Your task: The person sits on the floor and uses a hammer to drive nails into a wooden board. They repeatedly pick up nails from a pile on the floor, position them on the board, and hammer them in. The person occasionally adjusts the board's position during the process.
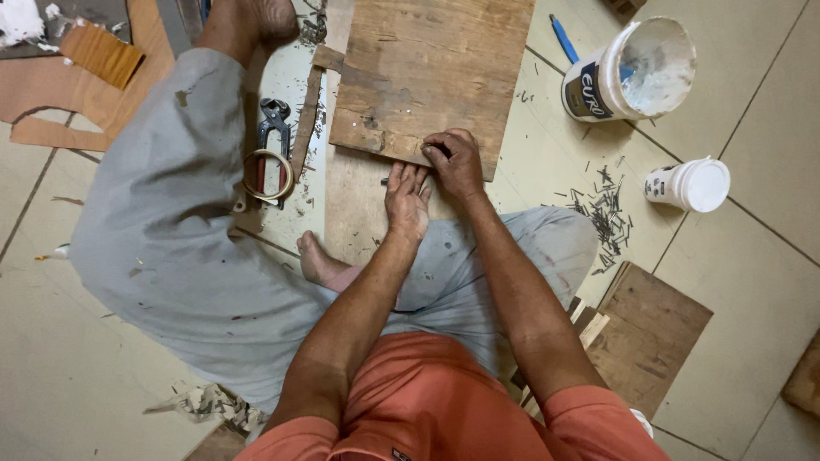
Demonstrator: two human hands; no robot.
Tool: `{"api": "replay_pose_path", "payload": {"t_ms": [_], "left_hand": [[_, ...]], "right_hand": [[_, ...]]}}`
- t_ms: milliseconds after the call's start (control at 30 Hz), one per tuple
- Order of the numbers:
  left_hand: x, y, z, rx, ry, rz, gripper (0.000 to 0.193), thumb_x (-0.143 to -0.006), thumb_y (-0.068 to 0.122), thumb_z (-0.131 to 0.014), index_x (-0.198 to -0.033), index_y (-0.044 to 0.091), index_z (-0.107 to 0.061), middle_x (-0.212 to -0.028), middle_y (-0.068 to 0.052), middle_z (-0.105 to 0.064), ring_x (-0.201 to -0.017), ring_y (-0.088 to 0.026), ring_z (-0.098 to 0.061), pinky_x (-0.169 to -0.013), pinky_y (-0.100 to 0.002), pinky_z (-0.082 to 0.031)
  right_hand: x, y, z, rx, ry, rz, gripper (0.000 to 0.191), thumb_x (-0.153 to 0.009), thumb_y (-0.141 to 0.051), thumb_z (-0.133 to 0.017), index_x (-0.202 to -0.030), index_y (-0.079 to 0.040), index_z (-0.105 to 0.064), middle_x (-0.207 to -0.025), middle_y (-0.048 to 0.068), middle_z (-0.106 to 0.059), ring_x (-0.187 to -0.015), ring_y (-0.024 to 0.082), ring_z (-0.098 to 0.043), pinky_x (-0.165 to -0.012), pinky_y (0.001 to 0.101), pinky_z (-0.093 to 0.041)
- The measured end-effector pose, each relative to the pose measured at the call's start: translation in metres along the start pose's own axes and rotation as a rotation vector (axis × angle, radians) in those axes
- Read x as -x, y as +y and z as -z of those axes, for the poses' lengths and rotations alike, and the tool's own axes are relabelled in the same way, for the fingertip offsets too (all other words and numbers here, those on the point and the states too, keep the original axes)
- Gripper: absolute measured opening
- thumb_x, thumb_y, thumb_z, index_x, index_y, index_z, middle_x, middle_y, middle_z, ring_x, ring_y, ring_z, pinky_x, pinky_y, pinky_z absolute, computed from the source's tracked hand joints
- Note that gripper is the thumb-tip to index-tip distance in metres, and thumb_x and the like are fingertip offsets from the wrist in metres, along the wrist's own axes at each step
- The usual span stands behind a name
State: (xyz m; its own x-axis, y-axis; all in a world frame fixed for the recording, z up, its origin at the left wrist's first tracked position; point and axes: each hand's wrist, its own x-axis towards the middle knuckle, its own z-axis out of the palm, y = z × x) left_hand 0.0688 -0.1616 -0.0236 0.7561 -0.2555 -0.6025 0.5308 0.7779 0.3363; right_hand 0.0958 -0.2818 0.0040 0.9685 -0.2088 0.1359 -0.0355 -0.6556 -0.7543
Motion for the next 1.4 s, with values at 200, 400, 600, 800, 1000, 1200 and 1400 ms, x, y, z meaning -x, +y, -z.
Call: {"api": "replay_pose_path", "payload": {"t_ms": [200, 400, 600, 800, 1000, 1200, 1400], "left_hand": [[0.000, 0.001, 0.002, 0.019, -0.028, -0.013, 0.077, -0.095, 0.010, -0.048, -0.164, 0.019, -0.015, -0.168, -0.009, -0.031, -0.150, -0.029, -0.035, -0.118, -0.051, -0.018], [0.002, 0.001, 0.000, 0.056, -0.037, -0.035, 0.083, -0.089, 0.005, -0.048, -0.163, 0.019, -0.016, -0.167, -0.006, -0.031, -0.150, -0.027, -0.033, -0.116, -0.051, -0.020], [0.001, 0.001, -0.002, 0.089, -0.034, -0.034, 0.084, -0.089, 0.002, -0.048, -0.164, 0.018, -0.013, -0.167, -0.007, -0.030, -0.152, -0.029, -0.031, -0.118, -0.051, -0.019], [0.006, 0.005, -0.004, 0.025, -0.047, 0.025, 0.079, -0.093, 0.002, -0.050, -0.164, 0.017, -0.019, -0.168, -0.009, -0.032, -0.153, -0.027, -0.033, -0.118, -0.046, -0.021], [0.003, 0.001, -0.009, 0.058, -0.069, 0.086, 0.069, -0.090, 0.002, -0.055, -0.154, 0.021, -0.037, -0.153, -0.006, -0.049, -0.140, -0.023, -0.046, -0.108, -0.042, -0.036], [0.000, -0.001, -0.007, 0.105, -0.141, 0.072, 0.069, -0.088, 0.000, -0.053, -0.152, 0.023, -0.040, -0.146, -0.004, -0.054, -0.130, -0.021, -0.052, -0.094, -0.038, -0.039], [0.002, 0.002, -0.009, 0.076, -0.089, 0.097, 0.069, -0.089, 0.000, -0.053, -0.151, 0.026, -0.037, -0.151, -0.004, -0.051, -0.138, -0.022, -0.046, -0.099, -0.042, -0.034]], "right_hand": [[0.000, 0.003, -0.002, 0.012, -0.011, 0.005, 0.017, -0.087, -0.020, -0.083, -0.103, -0.014, -0.079, -0.105, 0.006, -0.071, -0.110, 0.026, -0.061, -0.099, 0.0394, -0.048], [-0.001, 0.001, -0.003, 0.080, 0.001, 0.044, 0.017, -0.087, -0.021, -0.084, -0.101, -0.014, -0.080, -0.105, 0.006, -0.072, -0.111, 0.027, -0.060, -0.101, 0.0414, -0.045], [-0.002, 0.000, -0.004, 0.052, 0.012, 0.039, 0.018, -0.086, -0.021, -0.083, -0.102, -0.014, -0.079, -0.106, 0.007, -0.070, -0.109, 0.026, -0.061, -0.099, 0.0405, -0.047], [-0.003, -0.002, -0.004, 0.049, 0.000, 0.029, 0.017, -0.086, -0.021, -0.083, -0.101, -0.014, -0.078, -0.103, 0.006, -0.070, -0.108, 0.026, -0.061, -0.098, 0.0401, -0.048], [-0.004, -0.003, -0.003, 0.049, 0.005, 0.056, 0.016, -0.086, -0.019, -0.083, -0.100, -0.013, -0.078, -0.103, 0.007, -0.071, -0.106, 0.027, -0.062, -0.097, 0.0408, -0.047], [-0.005, -0.002, -0.003, 0.062, 0.011, 0.103, 0.016, -0.086, -0.020, -0.082, -0.100, -0.012, -0.078, -0.103, 0.006, -0.072, -0.108, 0.027, -0.063, -0.098, 0.0402, -0.047], [-0.005, -0.002, -0.004, 0.059, 0.006, 0.087, 0.015, -0.086, -0.020, -0.083, -0.098, -0.013, -0.079, -0.099, 0.004, -0.074, -0.107, 0.026, -0.063, -0.098, 0.0418, -0.046]]}}
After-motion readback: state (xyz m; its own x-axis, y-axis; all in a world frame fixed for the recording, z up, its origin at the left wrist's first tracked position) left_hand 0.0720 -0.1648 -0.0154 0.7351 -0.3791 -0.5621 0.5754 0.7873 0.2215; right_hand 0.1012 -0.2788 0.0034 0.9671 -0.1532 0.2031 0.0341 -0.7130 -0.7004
